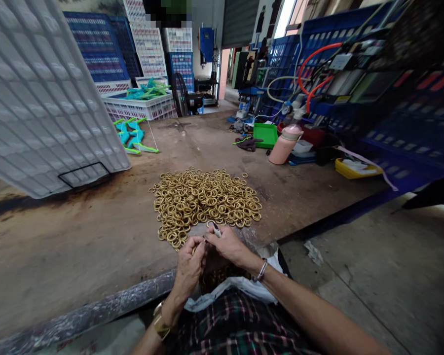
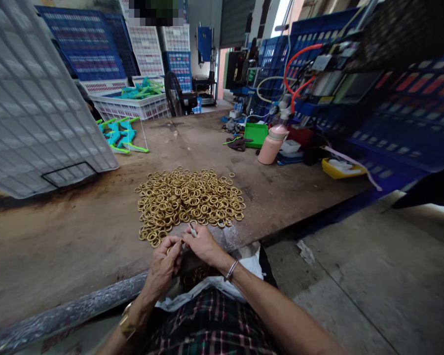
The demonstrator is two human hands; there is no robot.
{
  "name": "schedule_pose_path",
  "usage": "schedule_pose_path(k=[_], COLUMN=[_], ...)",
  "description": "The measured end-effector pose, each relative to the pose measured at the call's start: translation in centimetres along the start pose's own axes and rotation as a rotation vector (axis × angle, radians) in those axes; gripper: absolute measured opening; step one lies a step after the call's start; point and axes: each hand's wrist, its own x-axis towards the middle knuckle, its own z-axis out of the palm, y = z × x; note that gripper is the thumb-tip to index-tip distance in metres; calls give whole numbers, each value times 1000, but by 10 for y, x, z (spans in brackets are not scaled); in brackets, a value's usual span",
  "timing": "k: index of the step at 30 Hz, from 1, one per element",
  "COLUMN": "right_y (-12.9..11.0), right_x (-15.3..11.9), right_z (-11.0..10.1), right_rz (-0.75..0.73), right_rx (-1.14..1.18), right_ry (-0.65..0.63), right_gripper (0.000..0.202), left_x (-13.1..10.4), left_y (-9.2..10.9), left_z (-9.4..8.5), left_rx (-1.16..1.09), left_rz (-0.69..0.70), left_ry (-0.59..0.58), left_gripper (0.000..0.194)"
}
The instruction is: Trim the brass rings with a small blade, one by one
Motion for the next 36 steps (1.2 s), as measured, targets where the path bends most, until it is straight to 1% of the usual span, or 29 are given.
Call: schedule_pose_path(k=[3,5,12,15,17,19,21,22,24,27,30,36], right_y=[1,2,4,3,4,6,9,10,13,15,13,10], right_x=[1,1,0,0,0,0,-2,-3,-7,-11,-12,-12], right_z=[-1,-1,0,-1,-1,-2,-4,-4,-5,-5,-4,-2], right_rz=[-75,-104,-70,-67,-77,-121,-199,-242,-306,-322,-300,-271], right_rx=[-116,-142,-37,-29,-61,-161,-335,-434,-622,-819,-918,-985], right_ry=[10,1,-71,-90,-80,-32,8,5,-44,-126,-169,-195], right_gripper=[11,10,8,8,12,16,17,17,15,18,25,30], left_x=[0,0,-3,-5,-5,-5,-5,-4,-3,-1,-1,-4], left_y=[-3,-5,-5,-3,-2,-3,-3,-4,-5,-6,-5,0], left_z=[-1,-2,-3,-3,-3,-3,-4,-4,-5,-6,-6,-4], left_rx=[-57,-104,-168,-191,-199,-198,-186,-174,-140,-91,-50,18], left_rz=[-69,-92,-73,-77,-78,-82,-80,-74,-60,-35,-10,25], left_ry=[-47,-72,-98,-111,-118,-118,-107,-100,-89,-88,-86,-68], left_gripper=[32,33,33,33,33,32,31,31,31,31,31,33])
